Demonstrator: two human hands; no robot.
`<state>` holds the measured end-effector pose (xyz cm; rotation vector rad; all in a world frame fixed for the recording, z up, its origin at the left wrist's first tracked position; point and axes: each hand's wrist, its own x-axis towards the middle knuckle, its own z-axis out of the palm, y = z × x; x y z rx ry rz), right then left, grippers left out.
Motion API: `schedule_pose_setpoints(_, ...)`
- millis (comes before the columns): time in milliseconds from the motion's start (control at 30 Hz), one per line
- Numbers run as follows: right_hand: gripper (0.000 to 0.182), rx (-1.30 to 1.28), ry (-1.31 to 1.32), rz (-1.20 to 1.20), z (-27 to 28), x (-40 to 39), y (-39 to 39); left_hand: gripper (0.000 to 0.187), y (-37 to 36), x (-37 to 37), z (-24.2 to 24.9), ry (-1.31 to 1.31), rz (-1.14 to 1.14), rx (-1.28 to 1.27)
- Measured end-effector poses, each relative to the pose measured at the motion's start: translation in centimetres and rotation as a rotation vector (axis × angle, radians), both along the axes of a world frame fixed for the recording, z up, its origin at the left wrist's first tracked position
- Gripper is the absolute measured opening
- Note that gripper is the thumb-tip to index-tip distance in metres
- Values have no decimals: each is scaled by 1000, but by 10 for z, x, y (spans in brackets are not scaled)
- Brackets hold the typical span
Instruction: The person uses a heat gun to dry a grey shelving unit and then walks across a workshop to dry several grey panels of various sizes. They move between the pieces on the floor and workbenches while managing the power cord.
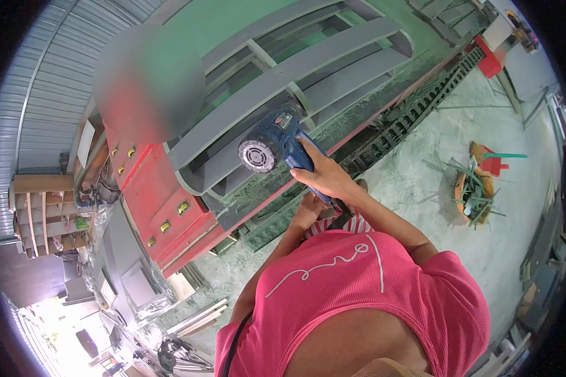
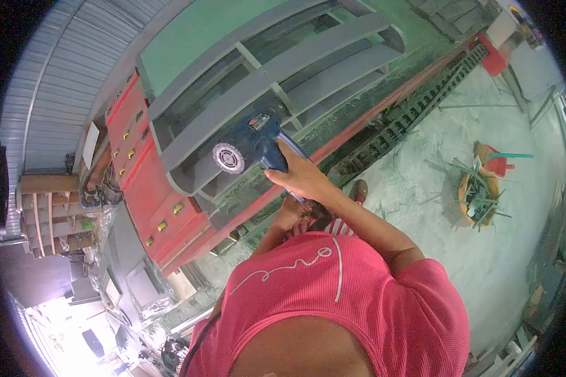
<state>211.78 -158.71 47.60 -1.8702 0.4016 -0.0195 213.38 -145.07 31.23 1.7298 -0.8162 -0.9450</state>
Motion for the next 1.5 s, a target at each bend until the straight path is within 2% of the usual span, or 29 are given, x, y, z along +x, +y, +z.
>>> schedule_pose_setpoints(67, 78, 84, 23, 28, 10, -1, -3, 28, -4, -5, 18, -31, 127, -11)
schedule_pose_setpoints(200, 78, 26, -8, 10, -3, -3, -9, 24, -14, -5, -8, -17, 60, -27)
schedule_pose_setpoints(300, 79, 52, 9, 37, -4, -5, -14, 20, -22, -9, -9, -158, 68, -176)
schedule_pose_setpoints(467, 75, -53, -44, 50, -13, -7, -16, 21, -30, -9, -5, -69, 70, -125)
schedule_pose_setpoints(733, 67, -32, -167, 87, -11, -12, -33, 21, -58, 0, 9, 39, 42, -58)
schedule_pose_setpoints(833, 68, 114, -147, 155, -14, -14, -49, 21, -68, -3, 13, 88, 41, -27)
schedule_pose_setpoints(900, 71, 313, -167, 175, -13, -17, -60, 21, -75, -6, 15, 124, 52, -4)
schedule_pose_setpoints(933, 71, 317, -167, 178, -3, -22, -67, 21, -77, -8, 15, 144, 59, 8)
schedule_pose_setpoints(1000, 68, 551, -143, 217, 28, -34, -83, 21, -83, -12, 15, 185, 78, 30)
schedule_pose_setpoints(1067, 61, 614, -152, 179, 29, -42, -98, 21, -88, -16, 15, 224, 101, 51)
schedule_pose_setpoints(1100, 57, 723, -146, 153, 26, -45, -108, 27, -90, -13, 15, 205, 10, 155)
schedule_pose_setpoints(1167, 48, 910, -166, 126, 30, -50, -126, 30, -98, -18, 12, 239, 37, 126)
schedule_pose_setpoints(1267, 51, 1040, -200, 98, 25, -53, -148, 34, -111, -24, 14, 264, 65, 150)
schedule_pose_setpoints(1333, 53, 1025, -185, 100, 19, -51, -159, 35, -118, -27, 15, 258, 75, 207)
schedule_pose_setpoints(1500, 55, 1085, -141, 106, 4, -45, -178, 40, -136, -38, 18, 357, 139, 142)
